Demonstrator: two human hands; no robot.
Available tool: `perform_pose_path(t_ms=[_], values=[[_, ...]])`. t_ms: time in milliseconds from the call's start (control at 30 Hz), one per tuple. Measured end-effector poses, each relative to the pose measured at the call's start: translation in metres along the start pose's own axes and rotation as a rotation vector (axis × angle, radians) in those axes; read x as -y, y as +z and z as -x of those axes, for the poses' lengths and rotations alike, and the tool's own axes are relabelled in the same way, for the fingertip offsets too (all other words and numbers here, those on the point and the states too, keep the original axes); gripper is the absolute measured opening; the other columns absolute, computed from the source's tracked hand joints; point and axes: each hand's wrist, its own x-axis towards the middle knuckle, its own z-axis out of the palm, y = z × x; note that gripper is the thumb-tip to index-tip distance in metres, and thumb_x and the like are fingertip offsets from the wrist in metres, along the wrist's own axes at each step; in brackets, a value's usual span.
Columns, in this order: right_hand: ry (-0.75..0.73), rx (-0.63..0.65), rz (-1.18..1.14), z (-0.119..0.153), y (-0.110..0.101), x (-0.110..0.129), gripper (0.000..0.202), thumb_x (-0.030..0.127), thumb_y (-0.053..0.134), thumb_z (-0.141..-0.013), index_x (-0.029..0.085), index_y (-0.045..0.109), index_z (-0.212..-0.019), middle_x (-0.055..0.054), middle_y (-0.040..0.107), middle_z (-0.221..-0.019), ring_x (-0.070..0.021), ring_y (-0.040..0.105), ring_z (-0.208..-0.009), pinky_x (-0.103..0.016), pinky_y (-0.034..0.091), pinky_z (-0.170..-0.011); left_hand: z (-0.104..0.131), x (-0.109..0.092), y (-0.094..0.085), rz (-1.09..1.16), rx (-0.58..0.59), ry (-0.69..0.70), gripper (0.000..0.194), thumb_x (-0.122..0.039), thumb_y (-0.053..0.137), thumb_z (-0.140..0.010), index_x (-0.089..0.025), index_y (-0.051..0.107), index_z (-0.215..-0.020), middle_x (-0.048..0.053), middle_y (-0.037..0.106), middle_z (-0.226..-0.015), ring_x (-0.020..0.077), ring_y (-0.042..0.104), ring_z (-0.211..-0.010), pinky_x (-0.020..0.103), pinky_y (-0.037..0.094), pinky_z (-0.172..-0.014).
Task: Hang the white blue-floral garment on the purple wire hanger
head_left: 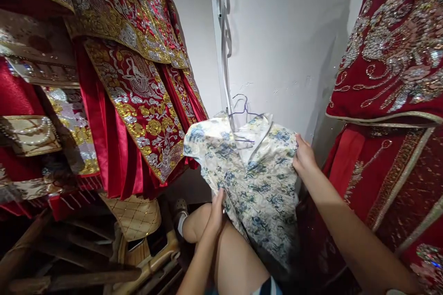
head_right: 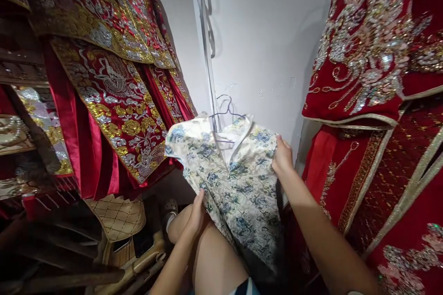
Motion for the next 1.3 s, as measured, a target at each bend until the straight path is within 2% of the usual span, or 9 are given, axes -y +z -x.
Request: perform_pose_path(t_ms=[233, 333, 467, 567, 667, 767, 967, 1167, 1300], values=[[-0.053, 0.073, 0.201, 0.036, -0.024, -0.029, 0.029, 0.044, 0.075, -0.081, 0.022, 0.071, -0.099, -0.005, 0.073, -0.114, -0.0169, 0.064, -0.12, -0.025, 0.054, -0.096, 0.016, 0.018, 0.002, -0.115, -0.172, 0.175, 0.07, -0.046, 0.078, -0.075, -0.015, 0.059, -0.135, 0.013, 0.063, -0.138, 0.0305, 0.038, -0.147, 0.045, 0.022, -0.126], [-0.059, 0.067, 0.258, 0.049, -0.055, -0.037, 0.036, 0.048, 0.071, -0.081, 0.02, 0.069, -0.105, -0.006, 0.072, -0.112, -0.0181, 0.067, -0.108, -0.027, 0.056, -0.087, 0.029, 0.021, 0.002, -0.153, -0.184, 0.229, 0.07, -0.054, 0.074, -0.076, -0.015, 0.062, -0.133, 0.013, 0.065, -0.135, 0.0315, 0.044, -0.143, 0.042, 0.028, -0.124], [-0.272, -0.173, 0.396, 0.104, -0.098, -0.066, 0.036, 0.035, 0.072, -0.074, 0.023, 0.062, -0.107, -0.004, 0.069, -0.107, -0.0164, 0.066, -0.1, -0.026, 0.054, -0.083, 0.045, 0.031, 0.002, -0.177, -0.204, 0.181, 0.074, -0.06, 0.069, -0.079, -0.013, 0.059, -0.135, 0.016, 0.062, -0.138, 0.0319, 0.04, -0.145, 0.043, 0.027, -0.124], [-0.011, -0.054, 0.495, 0.159, -0.116, -0.098, 0.021, 0.042, 0.067, -0.078, 0.024, 0.062, -0.088, -0.004, 0.069, -0.087, -0.0184, 0.066, -0.079, -0.028, 0.052, -0.066, 0.053, 0.039, 0.002, -0.206, -0.242, 0.2, 0.078, -0.061, 0.066, -0.082, -0.017, 0.051, -0.144, 0.013, 0.053, -0.149, 0.0284, 0.024, -0.153, 0.042, 0.019, -0.127], [0.443, 0.415, 0.498, 0.192, -0.107, -0.12, 0.039, 0.061, 0.061, -0.082, 0.022, 0.061, -0.081, -0.004, 0.066, -0.069, -0.0197, 0.061, -0.058, -0.03, 0.045, -0.052, 0.057, 0.045, 0.0, -0.228, -0.257, 0.21, 0.082, -0.059, 0.063, -0.085, -0.02, 0.038, -0.153, 0.011, 0.045, -0.156, 0.0253, 0.014, -0.155, 0.042, 0.016, -0.128], [0.435, 0.621, 0.517, 0.197, -0.083, -0.126, 0.046, 0.067, 0.061, -0.081, 0.021, 0.058, -0.076, -0.001, 0.063, -0.063, -0.0158, 0.055, -0.051, -0.028, 0.037, -0.05, 0.057, 0.046, -0.003, -0.242, -0.252, 0.203, 0.083, -0.056, 0.059, -0.089, -0.02, 0.027, -0.158, 0.01, 0.037, -0.161, 0.0244, 0.014, -0.155, 0.041, 0.018, -0.128], [0.329, 0.613, 0.649, 0.199, -0.06, -0.125, 0.035, 0.054, 0.065, -0.078, 0.022, 0.054, -0.07, 0.001, 0.059, -0.057, -0.0147, 0.048, -0.049, -0.028, 0.035, -0.052, 0.056, 0.047, -0.004, -0.249, -0.248, 0.182, 0.091, -0.059, 0.058, -0.088, -0.018, 0.019, -0.16, 0.01, 0.015, -0.168, 0.0258, 0.011, -0.155, 0.039, 0.02, -0.127], [0.3, 0.601, 0.671, 0.2, -0.067, -0.126, 0.029, 0.043, 0.06, -0.079, 0.023, 0.049, -0.061, 0.003, 0.054, -0.05, -0.0129, 0.044, -0.045, -0.027, 0.032, -0.049, 0.066, 0.048, -0.002, -0.286, -0.332, 0.193, 0.069, -0.057, 0.055, -0.09, -0.016, 0.042, -0.144, 0.018, 0.047, -0.151, 0.0321, 0.036, -0.147, 0.046, 0.027, -0.123], [0.342, 0.616, 0.651, 0.191, -0.082, -0.112, 0.028, 0.041, 0.06, -0.082, 0.021, 0.054, -0.062, 0.001, 0.06, -0.051, -0.0115, 0.044, -0.042, -0.026, 0.033, -0.048, 0.084, 0.051, 0.008, -0.505, -0.575, 0.491, 0.071, -0.051, 0.063, -0.087, -0.016, 0.035, -0.143, 0.021, 0.044, -0.144, 0.0341, 0.046, -0.135, 0.05, 0.037, -0.114]])
